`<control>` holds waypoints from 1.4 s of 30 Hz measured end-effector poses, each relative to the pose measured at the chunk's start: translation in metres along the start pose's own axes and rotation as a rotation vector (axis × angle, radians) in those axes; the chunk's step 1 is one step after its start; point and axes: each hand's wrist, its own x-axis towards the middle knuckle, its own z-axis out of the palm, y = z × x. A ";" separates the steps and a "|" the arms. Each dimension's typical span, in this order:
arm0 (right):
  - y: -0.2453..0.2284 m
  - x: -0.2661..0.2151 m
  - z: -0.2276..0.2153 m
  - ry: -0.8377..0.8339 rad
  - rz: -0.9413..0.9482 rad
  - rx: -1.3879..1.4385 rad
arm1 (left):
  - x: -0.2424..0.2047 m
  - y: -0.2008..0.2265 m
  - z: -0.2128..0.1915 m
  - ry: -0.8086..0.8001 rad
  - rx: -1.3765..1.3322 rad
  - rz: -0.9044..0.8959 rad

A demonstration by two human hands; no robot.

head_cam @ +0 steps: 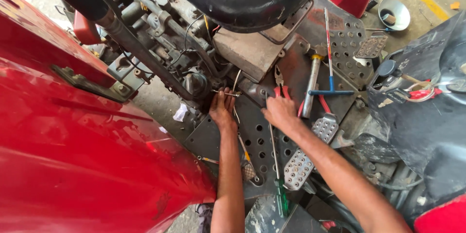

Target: The person works on the mechanical linkage of a red tractor, using a wrench to tighten a bolt on a lever assembly. They use pliers to adjust a wire and a hammer to tap the mechanism, repeatedly checking the movement of the lever.

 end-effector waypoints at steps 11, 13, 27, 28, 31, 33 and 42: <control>-0.039 -0.036 -0.007 -0.261 0.067 0.556 | -0.001 0.002 0.001 -0.016 0.016 -0.014; -0.052 -0.053 -0.030 -0.250 0.042 0.777 | -0.002 0.003 0.000 -0.024 0.020 -0.003; -0.065 -0.240 -0.128 0.195 -0.328 0.601 | 0.000 0.003 -0.002 -0.028 -0.024 -0.034; -0.056 -0.253 -0.113 0.274 -0.469 0.336 | 0.000 0.002 -0.002 -0.020 -0.026 -0.034; -0.025 -0.279 -0.059 -0.282 -0.013 0.471 | 0.002 0.001 0.000 -0.002 -0.032 -0.035; -0.002 -0.297 -0.018 -0.653 0.359 0.598 | 0.000 -0.001 -0.002 0.007 -0.027 -0.034; 0.101 -0.363 0.161 -0.645 0.350 0.246 | 0.002 -0.003 -0.004 -0.015 -0.033 -0.026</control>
